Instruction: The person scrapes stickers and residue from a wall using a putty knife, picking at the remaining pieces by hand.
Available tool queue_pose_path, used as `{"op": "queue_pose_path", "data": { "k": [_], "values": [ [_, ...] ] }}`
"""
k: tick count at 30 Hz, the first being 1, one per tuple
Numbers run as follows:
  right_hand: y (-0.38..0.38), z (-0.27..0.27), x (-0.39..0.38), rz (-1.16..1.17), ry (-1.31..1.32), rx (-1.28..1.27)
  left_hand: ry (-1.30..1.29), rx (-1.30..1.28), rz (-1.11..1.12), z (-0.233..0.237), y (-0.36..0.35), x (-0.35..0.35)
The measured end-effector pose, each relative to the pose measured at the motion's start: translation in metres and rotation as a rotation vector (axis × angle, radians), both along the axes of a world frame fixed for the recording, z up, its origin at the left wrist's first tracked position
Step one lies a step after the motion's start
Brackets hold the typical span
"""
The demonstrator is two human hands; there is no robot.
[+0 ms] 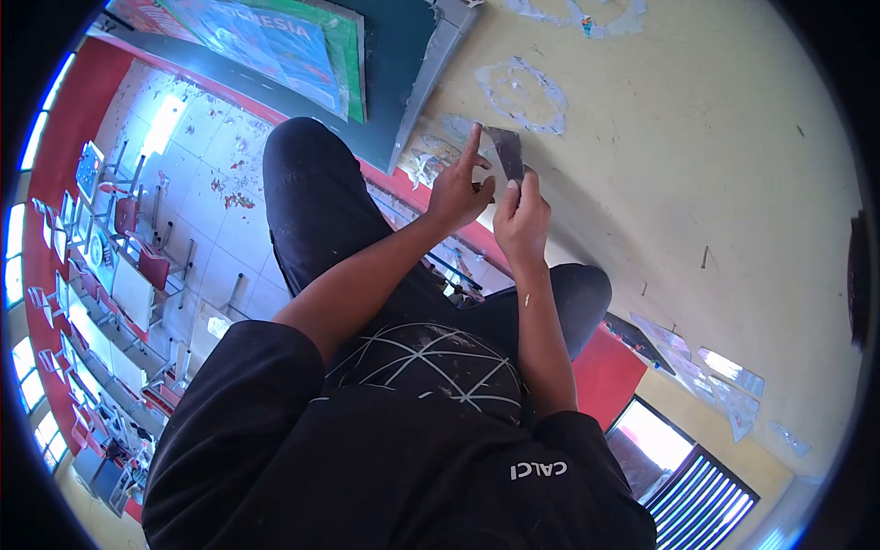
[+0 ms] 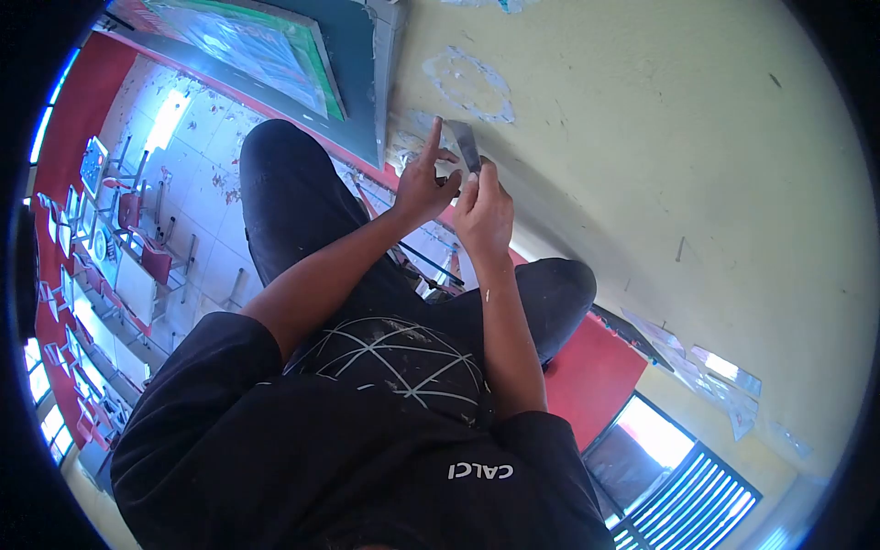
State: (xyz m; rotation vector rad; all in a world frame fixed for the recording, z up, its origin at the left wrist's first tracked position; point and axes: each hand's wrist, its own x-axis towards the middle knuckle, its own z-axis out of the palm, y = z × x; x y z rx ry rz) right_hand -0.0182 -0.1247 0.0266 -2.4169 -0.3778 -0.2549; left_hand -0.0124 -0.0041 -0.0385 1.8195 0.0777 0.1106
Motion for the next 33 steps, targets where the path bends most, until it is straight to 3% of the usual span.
{"op": "queue_pose_path", "data": {
  "k": [7,13,18,22,25,28,33],
  "values": [
    [0.010,0.001,-0.001,-0.050,0.030,0.000,-0.104,0.089,-0.018,-0.002,0.000,0.001],
    [0.029,0.002,0.015,0.017,0.040,-0.066,-0.004,0.010,0.122,0.009,0.004,0.004],
    [0.005,-0.001,0.003,0.016,0.159,0.011,0.066,-0.096,0.069,0.006,0.006,0.004],
    [-0.007,-0.010,-0.002,0.030,0.127,0.026,0.066,-0.202,0.092,0.004,-0.006,0.005],
    [0.003,-0.006,0.005,0.023,0.101,0.027,0.071,-0.133,0.129,0.009,-0.005,0.005],
    [0.014,-0.005,0.009,0.023,0.056,0.052,-0.115,-0.081,0.112,0.001,-0.005,0.004],
    [0.017,-0.013,0.008,-0.003,0.022,0.063,-0.060,-0.103,0.131,0.000,-0.006,0.002]
  ]
}}
